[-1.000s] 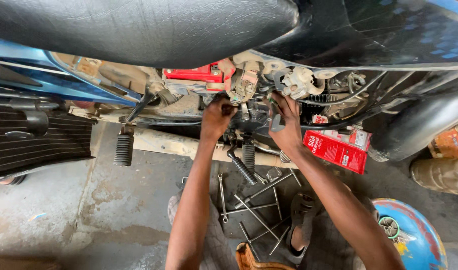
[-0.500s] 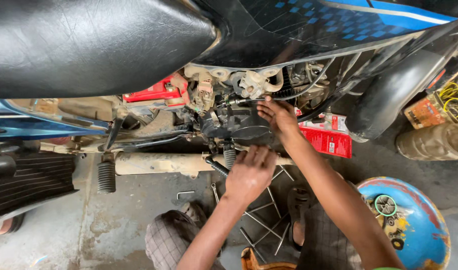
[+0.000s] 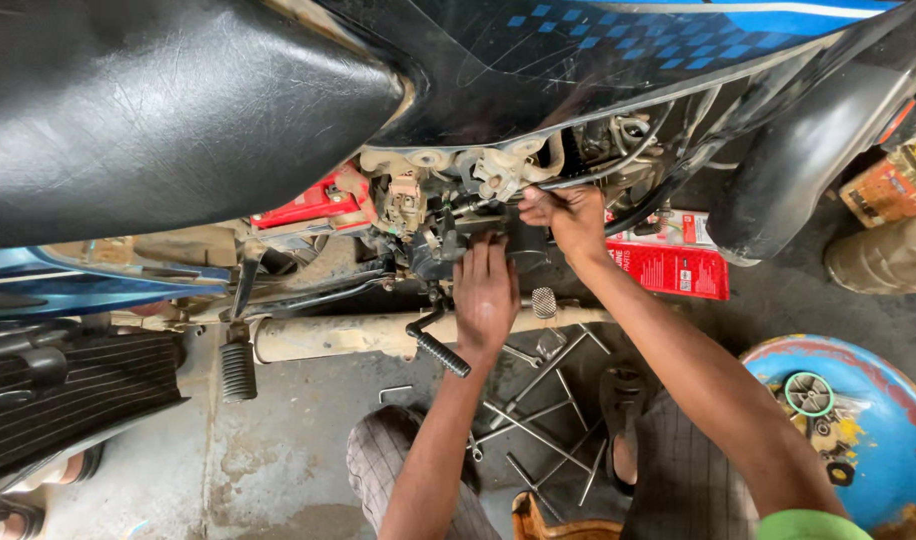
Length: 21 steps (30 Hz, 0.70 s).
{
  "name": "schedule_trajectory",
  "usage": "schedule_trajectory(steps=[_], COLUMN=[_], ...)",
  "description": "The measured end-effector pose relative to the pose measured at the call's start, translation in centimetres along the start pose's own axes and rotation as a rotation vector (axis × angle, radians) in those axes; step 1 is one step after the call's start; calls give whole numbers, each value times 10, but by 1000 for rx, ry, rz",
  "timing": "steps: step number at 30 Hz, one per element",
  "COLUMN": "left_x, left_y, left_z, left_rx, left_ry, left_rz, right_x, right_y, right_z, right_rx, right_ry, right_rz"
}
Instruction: The person works on a motorcycle engine, using a T-handle wrench to tighten bolts and adjusting engine components with both hands. They place small parts into a blue basin and continue manipulating the engine area.
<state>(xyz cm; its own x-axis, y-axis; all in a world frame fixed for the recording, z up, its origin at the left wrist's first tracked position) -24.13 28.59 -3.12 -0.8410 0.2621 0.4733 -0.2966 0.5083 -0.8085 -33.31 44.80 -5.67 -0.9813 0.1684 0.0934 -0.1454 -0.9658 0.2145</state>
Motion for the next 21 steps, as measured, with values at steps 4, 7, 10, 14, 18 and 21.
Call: schedule_trajectory(steps=[4,7,10,14,18,21], left_x=[11,20,34,39,44,45], left_y=[-28,-62,-58,-37,-14,6], left_z=[-3,5,32,55,76,93], left_rx=[183,281,89,133,160,285], left_ry=[99,121,3,-93,-201,-262], left_rz=[-309,-433,-99,-53,-101,85], right_x=[-8,-17,-21,-21,-25,-26], right_y=[-5,-3,4,5,6,9], right_z=[1,3,1,1,-4,-5], right_rx=[-12,29,146,117,130,151], right_ry=[149,229,295,243,212,171], right_rz=[-10,-37,-72,-78,-113,-109])
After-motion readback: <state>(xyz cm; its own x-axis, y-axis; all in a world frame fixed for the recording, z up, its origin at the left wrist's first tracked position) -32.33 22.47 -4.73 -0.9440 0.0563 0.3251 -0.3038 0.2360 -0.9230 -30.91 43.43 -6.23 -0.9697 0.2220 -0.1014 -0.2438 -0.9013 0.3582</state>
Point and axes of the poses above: each hand's wrist, its own x-axis towards the middle knuckle, its own y-axis out of the palm, z = x × y, the point moved 6 cm from there along x, towards the middle knuckle, and after that the axes turned 1 degree about z, right-handed, at the moved point
